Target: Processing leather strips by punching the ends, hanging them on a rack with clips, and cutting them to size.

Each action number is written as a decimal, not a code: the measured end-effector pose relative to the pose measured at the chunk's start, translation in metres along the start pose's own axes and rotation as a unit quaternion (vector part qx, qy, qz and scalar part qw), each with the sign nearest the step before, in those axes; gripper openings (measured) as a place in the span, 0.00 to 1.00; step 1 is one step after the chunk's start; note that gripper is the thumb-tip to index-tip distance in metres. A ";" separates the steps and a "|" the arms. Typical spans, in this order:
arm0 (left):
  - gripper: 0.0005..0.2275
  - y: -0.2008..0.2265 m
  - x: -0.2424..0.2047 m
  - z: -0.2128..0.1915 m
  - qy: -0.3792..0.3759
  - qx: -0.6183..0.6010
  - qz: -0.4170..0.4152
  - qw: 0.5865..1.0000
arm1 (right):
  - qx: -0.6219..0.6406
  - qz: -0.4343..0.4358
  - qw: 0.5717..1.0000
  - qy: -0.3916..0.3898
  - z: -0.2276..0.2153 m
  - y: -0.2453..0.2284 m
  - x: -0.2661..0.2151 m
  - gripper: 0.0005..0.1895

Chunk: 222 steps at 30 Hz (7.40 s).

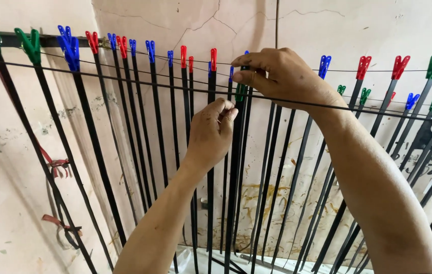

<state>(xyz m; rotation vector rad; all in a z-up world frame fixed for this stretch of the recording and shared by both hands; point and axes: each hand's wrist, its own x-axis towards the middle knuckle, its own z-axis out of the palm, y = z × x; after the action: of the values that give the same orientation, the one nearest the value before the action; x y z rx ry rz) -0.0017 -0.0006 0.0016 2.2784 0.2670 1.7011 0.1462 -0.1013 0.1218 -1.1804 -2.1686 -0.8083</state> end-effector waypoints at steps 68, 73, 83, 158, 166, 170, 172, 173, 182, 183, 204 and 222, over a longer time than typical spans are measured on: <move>0.24 -0.080 -0.141 -0.089 0.000 0.003 -0.310 0.951 | 0.146 0.095 0.981 0.083 0.128 -0.024 0.166 0.20; 0.24 -0.083 -0.143 -0.090 0.000 0.009 -0.306 0.952 | 0.142 0.086 0.982 0.091 0.127 -0.023 0.162 0.22; 0.25 -0.087 -0.151 -0.092 0.002 0.001 -0.298 0.955 | 0.001 -0.072 0.966 0.247 0.129 -0.056 0.112 0.21; 0.07 0.129 -0.490 -0.066 0.012 -0.036 -0.439 0.898 | 0.265 0.115 0.955 0.062 0.250 -0.349 -0.376 0.05; 0.07 0.099 -0.551 -0.034 0.019 0.003 -0.410 0.912 | 0.251 0.110 0.961 0.048 0.293 -0.347 -0.429 0.06; 0.06 0.086 -0.584 -0.005 -0.017 0.012 -0.392 0.920 | 0.230 0.081 0.970 -0.018 0.304 -0.338 -0.452 0.10; 0.06 0.079 -0.605 0.014 -0.011 0.016 -0.390 0.921 | 0.228 0.074 0.971 -0.010 0.317 -0.334 -0.474 0.10; 0.06 0.074 -0.617 0.024 -0.009 0.030 -0.368 0.929 | 0.225 0.072 0.972 0.002 0.325 -0.332 -0.487 0.10; 0.04 0.075 -0.739 0.144 0.029 0.090 -0.289 0.953 | 0.244 0.114 0.951 0.154 0.392 -0.337 -0.665 0.03; 0.03 0.083 -0.742 0.158 0.034 0.084 -0.299 0.950 | 0.254 0.124 0.948 0.144 0.378 -0.338 -0.675 0.03; 0.09 0.173 -0.702 0.298 -0.095 -0.011 -0.289 0.953 | 0.097 0.252 0.953 0.140 0.250 -0.267 -0.825 0.07; 0.03 0.168 -0.669 0.364 -0.214 -0.152 -0.210 0.942 | -0.047 0.366 0.921 0.120 0.221 -0.256 -0.884 0.04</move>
<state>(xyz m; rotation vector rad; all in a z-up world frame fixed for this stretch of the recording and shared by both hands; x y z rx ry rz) 0.1504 -0.4112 -0.6439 2.0994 0.3361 0.9380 0.3052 -0.5346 -0.7040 -1.6800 -1.3307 -0.6676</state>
